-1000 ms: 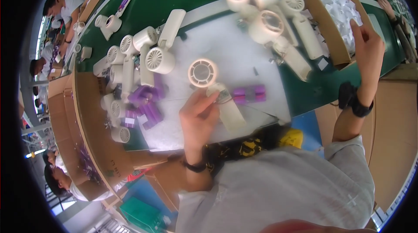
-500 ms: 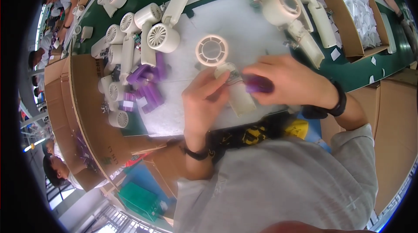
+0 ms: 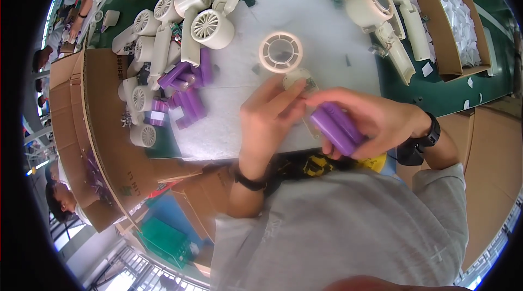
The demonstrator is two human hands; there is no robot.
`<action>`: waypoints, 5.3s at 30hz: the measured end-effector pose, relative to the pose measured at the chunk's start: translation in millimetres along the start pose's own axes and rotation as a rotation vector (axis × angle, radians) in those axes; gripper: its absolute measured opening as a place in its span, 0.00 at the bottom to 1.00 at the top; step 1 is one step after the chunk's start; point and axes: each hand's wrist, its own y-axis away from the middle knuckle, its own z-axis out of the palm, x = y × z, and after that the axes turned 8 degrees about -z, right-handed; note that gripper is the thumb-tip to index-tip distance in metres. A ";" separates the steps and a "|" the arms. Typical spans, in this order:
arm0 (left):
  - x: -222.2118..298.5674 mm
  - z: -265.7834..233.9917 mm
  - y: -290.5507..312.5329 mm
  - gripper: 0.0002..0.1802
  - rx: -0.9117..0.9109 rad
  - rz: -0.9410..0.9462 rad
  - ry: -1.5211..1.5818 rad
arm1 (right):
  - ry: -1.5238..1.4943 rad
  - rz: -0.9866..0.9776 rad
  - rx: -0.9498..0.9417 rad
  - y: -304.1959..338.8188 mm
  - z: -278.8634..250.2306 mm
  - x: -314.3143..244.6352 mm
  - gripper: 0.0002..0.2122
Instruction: The person picks up a battery pack and a fan housing, connects the battery wires to the circuit board, and presses the batteries into the housing. After testing the fan, the person sets it aside and repeats the process with another unit.
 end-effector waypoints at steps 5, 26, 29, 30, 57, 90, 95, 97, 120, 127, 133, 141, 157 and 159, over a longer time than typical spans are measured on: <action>-3.5 2.0 1.0 0.20 0.014 0.049 -0.023 | 0.222 0.078 0.094 -0.9 -7.1 -14.3 0.36; 2.0 -10.7 -3.7 0.23 -0.136 0.080 -0.034 | 1.363 -0.222 0.011 -11.2 -1.6 1.7 0.33; 1.8 -11.6 -3.3 0.24 -0.135 0.087 -0.019 | 1.394 -0.223 0.008 -7.3 2.5 2.0 0.32; 1.6 -11.7 -3.1 0.25 -0.135 0.093 -0.012 | 1.409 -0.223 0.013 -5.8 4.5 1.8 0.32; 4.4 -13.3 -9.1 0.31 -0.223 -0.109 0.183 | 1.299 -0.048 0.209 -17.2 13.5 -1.1 0.25; -3.0 11.5 2.5 0.35 0.022 0.017 0.408 | 1.829 -0.145 0.029 -12.6 21.9 -4.2 0.33; -6.3 8.2 4.8 0.33 0.021 -0.123 0.435 | 2.139 -0.228 0.469 -59.3 -24.8 -19.4 0.28; -9.2 9.5 7.6 0.30 0.025 -0.111 0.445 | 1.999 -0.273 0.527 -72.0 -1.6 -39.4 0.23; -82.9 -100.7 -22.6 0.25 0.403 -0.130 -0.443 | 1.194 -0.007 0.199 -54.7 -41.7 13.9 0.06; -88.8 -108.6 -21.4 0.22 0.370 -0.169 -0.351 | 1.190 -0.144 0.180 -55.4 -42.1 18.7 0.06; -71.1 -112.7 -10.1 0.17 0.432 -0.323 -0.175 | 1.183 -0.202 0.180 -57.7 -42.6 19.6 0.07; 1.8 -62.8 13.3 0.22 0.463 -0.162 -0.083 | 0.477 -0.436 0.423 -72.3 -20.0 35.2 0.09; -18.7 -43.1 -64.3 0.36 0.273 -0.045 -0.654 | 0.330 -0.285 0.602 -63.1 -41.0 25.2 0.09; -20.7 -43.7 -69.5 0.36 0.262 -0.027 -0.686 | 0.347 -0.271 0.599 -63.3 -41.4 25.5 0.09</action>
